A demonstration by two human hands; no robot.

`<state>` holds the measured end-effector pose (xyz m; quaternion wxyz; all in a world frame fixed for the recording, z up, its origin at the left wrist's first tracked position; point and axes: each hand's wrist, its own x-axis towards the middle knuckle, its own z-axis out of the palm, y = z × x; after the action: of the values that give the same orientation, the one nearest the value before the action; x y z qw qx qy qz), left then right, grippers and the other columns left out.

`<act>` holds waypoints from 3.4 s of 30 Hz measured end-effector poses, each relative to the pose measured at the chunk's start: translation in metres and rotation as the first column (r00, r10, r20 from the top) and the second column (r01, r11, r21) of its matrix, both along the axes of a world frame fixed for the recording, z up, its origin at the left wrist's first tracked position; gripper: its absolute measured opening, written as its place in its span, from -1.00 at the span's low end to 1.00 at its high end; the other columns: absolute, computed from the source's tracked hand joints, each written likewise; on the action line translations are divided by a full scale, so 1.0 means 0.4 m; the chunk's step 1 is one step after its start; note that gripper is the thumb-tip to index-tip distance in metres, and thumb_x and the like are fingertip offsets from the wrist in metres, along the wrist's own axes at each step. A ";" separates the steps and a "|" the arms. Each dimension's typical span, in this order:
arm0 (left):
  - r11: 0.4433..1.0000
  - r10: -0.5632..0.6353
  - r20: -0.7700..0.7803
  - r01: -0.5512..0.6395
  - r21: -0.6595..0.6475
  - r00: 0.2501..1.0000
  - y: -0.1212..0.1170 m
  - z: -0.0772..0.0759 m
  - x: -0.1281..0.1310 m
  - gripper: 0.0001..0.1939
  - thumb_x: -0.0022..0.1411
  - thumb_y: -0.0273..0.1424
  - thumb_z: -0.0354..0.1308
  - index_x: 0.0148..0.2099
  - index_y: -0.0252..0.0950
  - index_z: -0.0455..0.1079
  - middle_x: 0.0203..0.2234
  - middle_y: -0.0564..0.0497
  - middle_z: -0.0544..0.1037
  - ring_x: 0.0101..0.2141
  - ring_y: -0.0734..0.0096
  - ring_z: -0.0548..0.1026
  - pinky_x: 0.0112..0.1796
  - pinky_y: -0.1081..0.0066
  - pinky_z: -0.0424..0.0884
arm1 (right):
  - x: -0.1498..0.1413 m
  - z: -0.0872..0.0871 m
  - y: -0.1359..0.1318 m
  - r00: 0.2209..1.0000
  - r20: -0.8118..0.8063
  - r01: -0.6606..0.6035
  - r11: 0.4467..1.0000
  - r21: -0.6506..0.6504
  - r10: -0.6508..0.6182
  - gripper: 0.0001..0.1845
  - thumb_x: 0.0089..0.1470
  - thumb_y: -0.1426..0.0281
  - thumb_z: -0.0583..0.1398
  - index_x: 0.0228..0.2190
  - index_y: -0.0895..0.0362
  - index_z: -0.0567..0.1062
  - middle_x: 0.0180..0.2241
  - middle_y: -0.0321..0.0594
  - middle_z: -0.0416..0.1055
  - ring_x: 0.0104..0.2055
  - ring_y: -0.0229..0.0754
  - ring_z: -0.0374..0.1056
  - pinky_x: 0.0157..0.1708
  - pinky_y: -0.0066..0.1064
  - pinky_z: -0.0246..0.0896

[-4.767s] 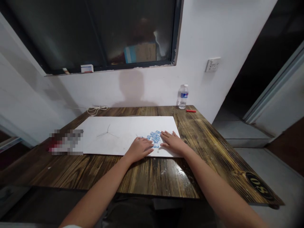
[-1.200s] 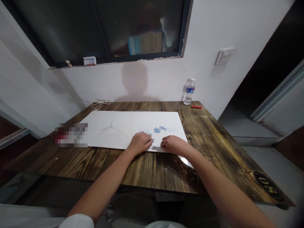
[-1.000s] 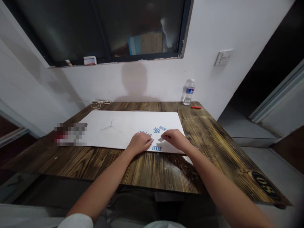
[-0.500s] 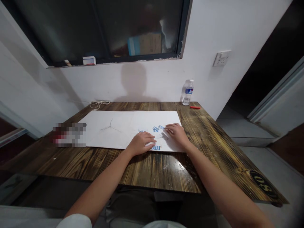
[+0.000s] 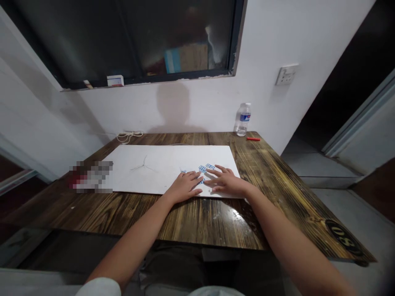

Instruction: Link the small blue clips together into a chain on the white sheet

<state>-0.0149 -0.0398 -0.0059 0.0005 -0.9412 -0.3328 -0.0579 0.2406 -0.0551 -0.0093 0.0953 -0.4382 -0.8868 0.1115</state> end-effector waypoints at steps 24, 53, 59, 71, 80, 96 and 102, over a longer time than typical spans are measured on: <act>0.957 -0.272 0.059 0.276 -0.092 0.961 -0.022 0.029 0.018 -0.56 0.30 -0.10 -0.07 0.18 -0.03 0.23 0.12 0.05 0.36 0.16 0.23 0.21 0.08 0.16 0.01 | 0.021 -0.043 0.031 0.961 0.039 0.264 0.950 0.165 -0.274 -0.53 0.21 0.09 -0.07 0.13 -0.22 0.25 0.29 -0.32 -0.05 0.30 0.19 -0.23 0.09 0.17 -0.16; 0.928 0.372 0.043 -0.372 -0.008 0.927 0.034 -0.030 -0.005 -0.42 0.31 -0.02 -0.26 0.26 -0.13 0.13 0.24 -0.06 0.15 0.23 0.12 0.06 0.15 0.02 0.00 | -0.047 -0.032 0.025 0.999 0.041 0.020 0.995 0.103 -0.025 -0.18 0.09 -0.13 -0.06 0.26 0.00 -0.05 0.29 -0.13 -0.07 0.32 0.06 -0.21 0.21 0.08 -0.26; 0.944 0.327 -0.026 -0.327 -0.033 0.945 0.037 -0.031 -0.009 -0.43 0.29 0.01 -0.26 0.27 -0.01 0.08 0.28 0.01 0.07 0.25 0.09 -0.01 0.13 -0.05 -0.02 | -0.044 -0.032 0.018 0.993 0.052 0.103 0.989 0.108 -0.109 -0.29 0.07 -0.15 -0.05 0.18 -0.13 0.18 0.28 -0.15 -0.02 0.28 0.13 -0.09 0.15 0.12 -0.17; 0.903 0.429 0.006 -0.429 0.027 0.903 0.044 -0.049 -0.007 -0.33 0.25 0.08 -0.28 0.27 -0.14 0.09 0.27 -0.11 0.07 0.24 0.05 0.03 0.12 -0.01 0.01 | -0.060 -0.040 0.019 0.998 0.049 0.039 0.995 0.094 -0.044 -0.26 0.10 -0.13 -0.08 0.22 -0.08 0.08 0.29 -0.14 -0.07 0.31 0.09 -0.16 0.17 0.10 -0.22; 0.899 0.435 0.027 -0.436 0.032 0.900 0.039 -0.033 -0.011 -0.39 0.26 0.04 -0.22 0.27 -0.04 0.08 0.30 -0.06 0.01 0.26 0.04 -0.03 0.14 -0.04 -0.06 | -0.036 -0.027 0.018 0.949 0.026 0.311 0.945 0.096 -0.315 -0.17 0.07 -0.17 -0.10 0.27 -0.09 -0.07 0.32 -0.07 -0.24 0.33 0.21 -0.31 0.18 0.16 -0.27; 0.940 0.342 0.004 -0.342 -0.007 0.940 0.049 -0.037 -0.014 -0.35 0.26 0.03 -0.20 0.28 -0.17 0.08 0.25 -0.09 0.13 0.24 0.16 0.05 0.14 0.09 0.01 | -0.045 -0.047 0.017 0.995 0.049 0.084 0.995 0.052 -0.087 -0.19 0.09 -0.15 -0.11 0.25 -0.04 -0.01 0.31 -0.18 -0.18 0.33 0.10 -0.27 0.19 0.16 -0.30; 0.947 0.321 -0.023 -0.322 -0.015 0.947 0.052 -0.035 -0.016 -0.40 0.28 0.03 -0.25 0.29 -0.01 0.03 0.29 0.01 0.05 0.25 0.13 0.00 0.14 0.02 -0.02 | -0.046 -0.043 0.012 0.994 0.047 0.101 0.995 0.025 -0.102 -0.24 0.05 -0.18 -0.09 0.22 -0.18 0.04 0.32 -0.24 -0.22 0.33 0.19 -0.33 0.17 0.23 -0.36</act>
<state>-0.0214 -0.0191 -0.0201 0.0045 -0.8749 -0.4822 -0.0444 0.2222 -0.0501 -0.0263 0.0844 -0.4843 -0.8666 0.0859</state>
